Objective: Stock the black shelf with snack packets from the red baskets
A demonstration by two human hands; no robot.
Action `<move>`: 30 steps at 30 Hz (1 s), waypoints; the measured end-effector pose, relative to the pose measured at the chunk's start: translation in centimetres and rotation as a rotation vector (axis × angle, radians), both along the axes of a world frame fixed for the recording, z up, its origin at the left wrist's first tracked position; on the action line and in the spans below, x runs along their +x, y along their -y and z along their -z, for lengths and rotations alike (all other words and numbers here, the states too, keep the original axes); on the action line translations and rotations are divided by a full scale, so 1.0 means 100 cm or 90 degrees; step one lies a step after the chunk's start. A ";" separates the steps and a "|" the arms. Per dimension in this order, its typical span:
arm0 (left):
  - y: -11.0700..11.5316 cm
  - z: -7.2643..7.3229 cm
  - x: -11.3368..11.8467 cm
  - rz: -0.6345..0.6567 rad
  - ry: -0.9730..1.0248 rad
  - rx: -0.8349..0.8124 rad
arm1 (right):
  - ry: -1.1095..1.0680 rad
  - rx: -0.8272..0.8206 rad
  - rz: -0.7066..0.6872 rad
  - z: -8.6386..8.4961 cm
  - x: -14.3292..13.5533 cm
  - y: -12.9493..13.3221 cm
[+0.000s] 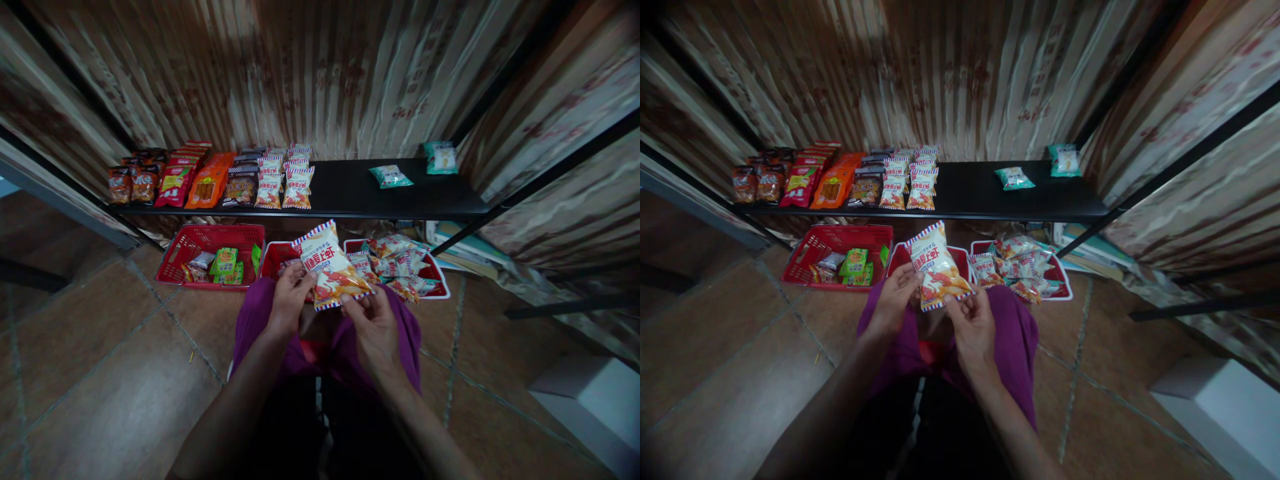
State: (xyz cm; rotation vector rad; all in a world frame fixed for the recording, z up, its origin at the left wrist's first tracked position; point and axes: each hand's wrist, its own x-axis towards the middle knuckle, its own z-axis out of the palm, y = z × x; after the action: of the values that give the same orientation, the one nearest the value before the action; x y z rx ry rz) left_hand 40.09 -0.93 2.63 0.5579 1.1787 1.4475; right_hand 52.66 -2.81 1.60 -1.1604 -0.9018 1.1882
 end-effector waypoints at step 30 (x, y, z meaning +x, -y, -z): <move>0.014 -0.004 -0.007 0.148 0.112 0.035 | 0.560 0.434 -0.229 -0.011 0.012 0.006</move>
State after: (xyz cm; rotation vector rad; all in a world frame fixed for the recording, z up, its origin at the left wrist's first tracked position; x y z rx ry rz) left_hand 39.39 -2.33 3.03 0.5735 0.9069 1.3043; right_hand 53.87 -3.44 2.72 -0.9405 -2.0582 0.4896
